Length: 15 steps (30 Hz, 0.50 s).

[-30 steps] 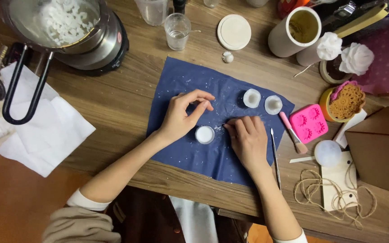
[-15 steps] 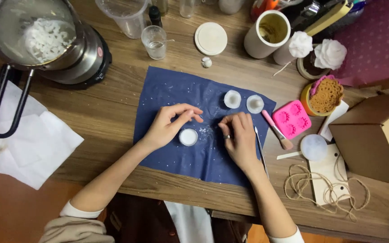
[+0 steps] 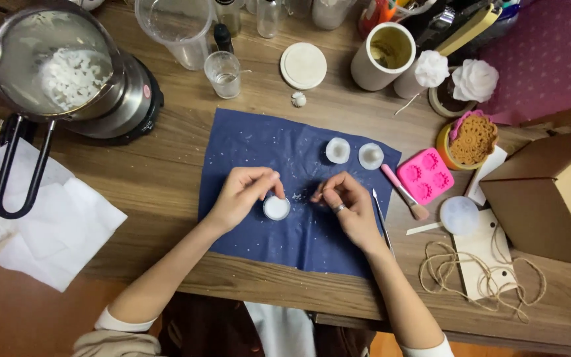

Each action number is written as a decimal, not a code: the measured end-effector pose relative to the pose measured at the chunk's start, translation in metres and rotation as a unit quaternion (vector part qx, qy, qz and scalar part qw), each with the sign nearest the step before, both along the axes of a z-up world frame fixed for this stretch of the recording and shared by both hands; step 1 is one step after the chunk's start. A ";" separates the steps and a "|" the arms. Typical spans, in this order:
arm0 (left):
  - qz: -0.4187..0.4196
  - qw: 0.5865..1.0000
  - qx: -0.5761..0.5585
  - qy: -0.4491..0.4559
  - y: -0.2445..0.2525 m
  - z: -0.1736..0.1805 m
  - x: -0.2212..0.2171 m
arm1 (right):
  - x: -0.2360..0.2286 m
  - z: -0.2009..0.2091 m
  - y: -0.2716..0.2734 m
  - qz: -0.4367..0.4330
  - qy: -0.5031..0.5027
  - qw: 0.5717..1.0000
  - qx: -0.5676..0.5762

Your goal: Polishing or scraping the surface of a small wax container using a metal tool to refine its shape and finish.

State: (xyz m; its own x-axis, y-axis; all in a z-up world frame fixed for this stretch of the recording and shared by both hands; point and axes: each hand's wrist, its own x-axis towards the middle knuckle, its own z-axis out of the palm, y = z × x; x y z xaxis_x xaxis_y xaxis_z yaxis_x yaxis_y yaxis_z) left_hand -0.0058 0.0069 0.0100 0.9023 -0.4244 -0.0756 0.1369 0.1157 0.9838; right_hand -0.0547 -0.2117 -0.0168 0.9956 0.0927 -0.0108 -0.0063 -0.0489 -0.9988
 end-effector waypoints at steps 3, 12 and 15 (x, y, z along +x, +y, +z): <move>-0.020 0.999 -0.008 -0.029 -0.002 -0.006 0.000 | -0.001 -0.011 -0.005 -0.025 0.054 0.994 0.093; 0.034 0.994 0.061 -0.089 -0.008 -0.006 -0.005 | -0.001 -0.003 0.001 -0.079 0.053 0.990 0.099; 0.045 0.965 0.106 -0.234 -0.013 0.007 -0.012 | -0.003 -0.002 0.004 -0.082 0.049 0.990 0.105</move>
State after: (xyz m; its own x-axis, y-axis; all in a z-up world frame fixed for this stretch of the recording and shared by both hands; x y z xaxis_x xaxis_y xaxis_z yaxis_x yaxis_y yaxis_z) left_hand -0.0174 -0.0064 0.0170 0.8912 -0.3617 0.2738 -0.3305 -0.1043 0.9380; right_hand -0.0582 -0.2077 -0.0187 0.9927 -0.0592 -0.1052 -0.0938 0.1698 -0.9810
